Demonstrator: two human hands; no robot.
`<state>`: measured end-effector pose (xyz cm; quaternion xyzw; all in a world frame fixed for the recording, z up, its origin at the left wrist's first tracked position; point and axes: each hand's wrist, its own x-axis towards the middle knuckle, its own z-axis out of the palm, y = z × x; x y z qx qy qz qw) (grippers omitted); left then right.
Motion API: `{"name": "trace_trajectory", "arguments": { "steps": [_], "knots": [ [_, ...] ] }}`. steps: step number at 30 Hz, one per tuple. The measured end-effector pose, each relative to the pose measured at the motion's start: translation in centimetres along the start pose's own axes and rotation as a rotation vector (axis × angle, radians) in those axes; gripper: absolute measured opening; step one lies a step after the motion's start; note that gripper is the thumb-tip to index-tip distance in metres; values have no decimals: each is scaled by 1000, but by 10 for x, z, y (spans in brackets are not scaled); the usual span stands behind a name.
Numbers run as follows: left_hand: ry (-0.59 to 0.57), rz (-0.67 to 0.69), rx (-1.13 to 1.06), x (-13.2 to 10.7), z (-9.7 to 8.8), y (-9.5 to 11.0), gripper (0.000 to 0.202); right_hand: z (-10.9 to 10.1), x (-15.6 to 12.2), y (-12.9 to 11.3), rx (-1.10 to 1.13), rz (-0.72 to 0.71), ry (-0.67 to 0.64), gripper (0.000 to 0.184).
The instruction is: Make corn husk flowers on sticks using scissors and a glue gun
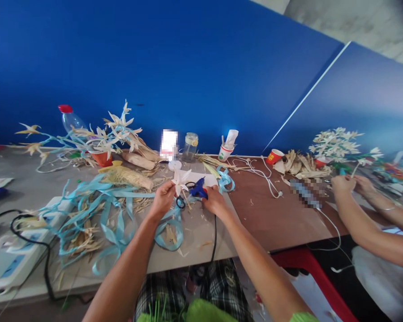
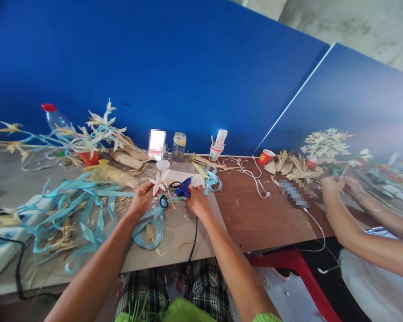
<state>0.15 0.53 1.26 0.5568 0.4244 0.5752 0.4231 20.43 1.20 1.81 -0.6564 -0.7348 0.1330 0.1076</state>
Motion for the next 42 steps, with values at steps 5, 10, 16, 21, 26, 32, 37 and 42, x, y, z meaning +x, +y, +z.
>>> {"name": "trace_trajectory", "arguments": {
  "steps": [5, 10, 16, 21, 26, 32, 37, 42],
  "knots": [
    [121, 44, -95, 1, -3, 2, 16, -3, 6, 11, 266, -27, 106, 38],
    [221, 45, -257, 6, -8, -1, 22, -15, 9, 20, 964, 38, 144, 39],
    [238, 22, -211, 7, -9, -2, 29, -32, -2, 14, 1588, -176, -174, 37],
    [232, 26, -193, 6, -9, -4, 30, -30, -2, -1, 1560, -245, -347, 40],
    [260, 18, -195, 7, -11, -8, 30, -19, 6, -12, 1530, -272, -338, 54],
    [272, -3, -163, 6, -11, -10, 28, -11, 5, -22, 1570, -303, -431, 45],
    [235, -23, -67, 4, -10, -8, 23, -10, 4, -18, 1555, -396, -393, 26],
    [237, -37, -21, 3, -8, -8, 21, -12, 2, -15, 1344, -462, -242, 25]
  ]
}}
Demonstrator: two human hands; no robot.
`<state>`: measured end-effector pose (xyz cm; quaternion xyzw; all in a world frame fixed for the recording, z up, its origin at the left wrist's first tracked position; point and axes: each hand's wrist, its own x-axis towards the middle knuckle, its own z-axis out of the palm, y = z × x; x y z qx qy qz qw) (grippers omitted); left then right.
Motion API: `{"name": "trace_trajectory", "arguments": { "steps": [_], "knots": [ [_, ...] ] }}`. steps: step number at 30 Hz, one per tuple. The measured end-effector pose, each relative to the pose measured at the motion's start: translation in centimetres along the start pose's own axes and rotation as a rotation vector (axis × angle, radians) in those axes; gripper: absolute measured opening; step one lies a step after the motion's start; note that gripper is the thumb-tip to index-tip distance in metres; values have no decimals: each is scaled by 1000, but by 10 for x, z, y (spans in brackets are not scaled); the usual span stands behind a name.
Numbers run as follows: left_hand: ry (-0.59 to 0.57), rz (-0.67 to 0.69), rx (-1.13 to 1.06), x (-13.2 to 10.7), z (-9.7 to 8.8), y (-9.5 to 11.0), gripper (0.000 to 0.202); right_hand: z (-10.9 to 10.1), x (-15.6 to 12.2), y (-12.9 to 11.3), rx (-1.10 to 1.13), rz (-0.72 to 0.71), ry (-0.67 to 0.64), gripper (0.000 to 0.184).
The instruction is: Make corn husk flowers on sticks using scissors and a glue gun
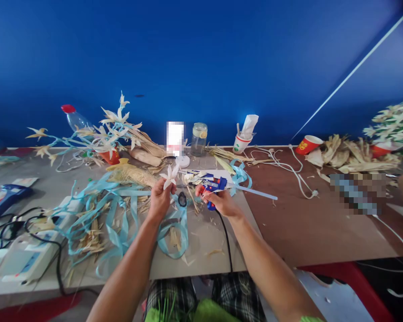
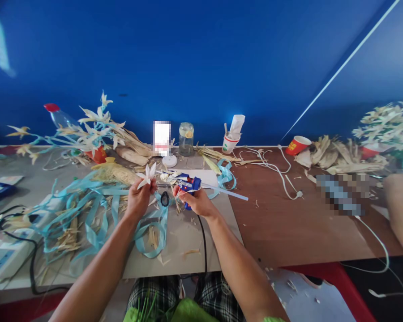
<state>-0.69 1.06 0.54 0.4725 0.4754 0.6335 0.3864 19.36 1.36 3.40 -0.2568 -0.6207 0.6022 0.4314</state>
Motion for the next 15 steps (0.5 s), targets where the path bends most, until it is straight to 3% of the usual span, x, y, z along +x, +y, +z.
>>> {"name": "trace_trajectory", "arguments": {
  "steps": [9, 15],
  "knots": [
    [-23, 7, 70, 0, 1, 4, 23, 3, -4, 10, -269, 81, 49, 34],
    [-2, -12, 52, 2, 1, 2, 26, 1, -5, 4, -347, 38, 42, 29]
  ]
}}
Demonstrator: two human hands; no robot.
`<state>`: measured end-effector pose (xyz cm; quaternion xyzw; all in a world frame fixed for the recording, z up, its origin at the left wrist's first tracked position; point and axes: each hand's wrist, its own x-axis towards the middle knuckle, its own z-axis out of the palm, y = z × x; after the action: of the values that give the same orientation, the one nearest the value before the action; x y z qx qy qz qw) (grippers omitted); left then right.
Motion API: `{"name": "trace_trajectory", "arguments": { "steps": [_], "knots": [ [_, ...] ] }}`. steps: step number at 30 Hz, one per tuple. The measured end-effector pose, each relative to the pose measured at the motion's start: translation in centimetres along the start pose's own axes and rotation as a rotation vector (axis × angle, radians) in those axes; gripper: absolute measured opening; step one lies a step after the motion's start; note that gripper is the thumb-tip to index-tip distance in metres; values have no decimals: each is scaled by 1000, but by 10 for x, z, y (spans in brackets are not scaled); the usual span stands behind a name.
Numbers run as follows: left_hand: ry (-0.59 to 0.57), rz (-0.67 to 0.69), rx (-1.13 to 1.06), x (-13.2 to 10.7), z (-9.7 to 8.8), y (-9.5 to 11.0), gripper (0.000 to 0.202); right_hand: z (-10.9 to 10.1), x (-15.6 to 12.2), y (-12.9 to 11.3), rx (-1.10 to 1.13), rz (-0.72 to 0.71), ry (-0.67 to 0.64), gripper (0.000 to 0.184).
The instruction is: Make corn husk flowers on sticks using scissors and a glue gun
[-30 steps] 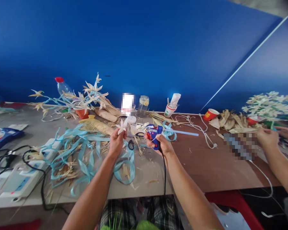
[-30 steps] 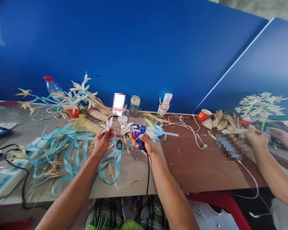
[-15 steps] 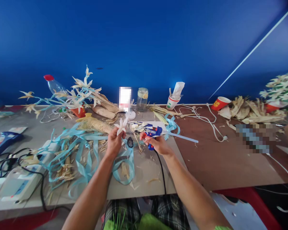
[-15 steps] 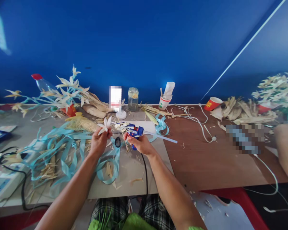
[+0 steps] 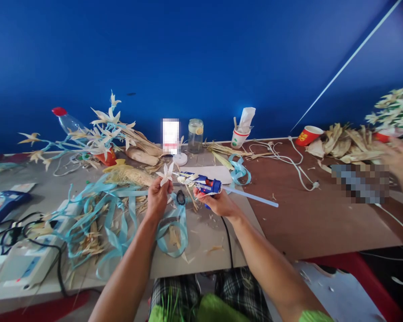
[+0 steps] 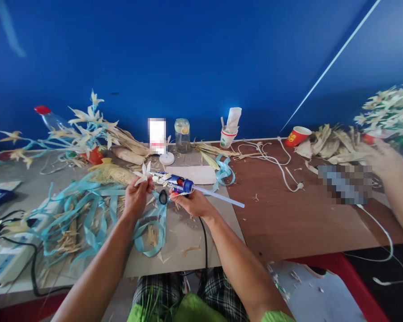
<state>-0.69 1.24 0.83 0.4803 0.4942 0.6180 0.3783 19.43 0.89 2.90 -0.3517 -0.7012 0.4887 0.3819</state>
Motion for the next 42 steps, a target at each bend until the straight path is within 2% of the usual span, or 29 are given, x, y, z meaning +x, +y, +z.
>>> {"name": "trace_trajectory", "arguments": {
  "steps": [14, 25, 32, 35, 42],
  "knots": [
    [-53, -1, 1, -2, 2, 3, 24, 1, 4, 6, -131, 9, -26, 27],
    [-43, 2, 78, -2, 1, 6, 24, 1, 3, 9, -203, 47, -44, 31],
    [-12, -14, 100, -2, 0, 5, 20, 1, 3, 10, -197, -7, -43, 28],
    [5, -24, 75, -1, 1, 4, 21, 1, 3, 9, -185, -42, -49, 26],
    [-1, -30, -30, -1, 2, 4, 24, -1, 4, 5, -272, -23, -43, 26]
  ]
}}
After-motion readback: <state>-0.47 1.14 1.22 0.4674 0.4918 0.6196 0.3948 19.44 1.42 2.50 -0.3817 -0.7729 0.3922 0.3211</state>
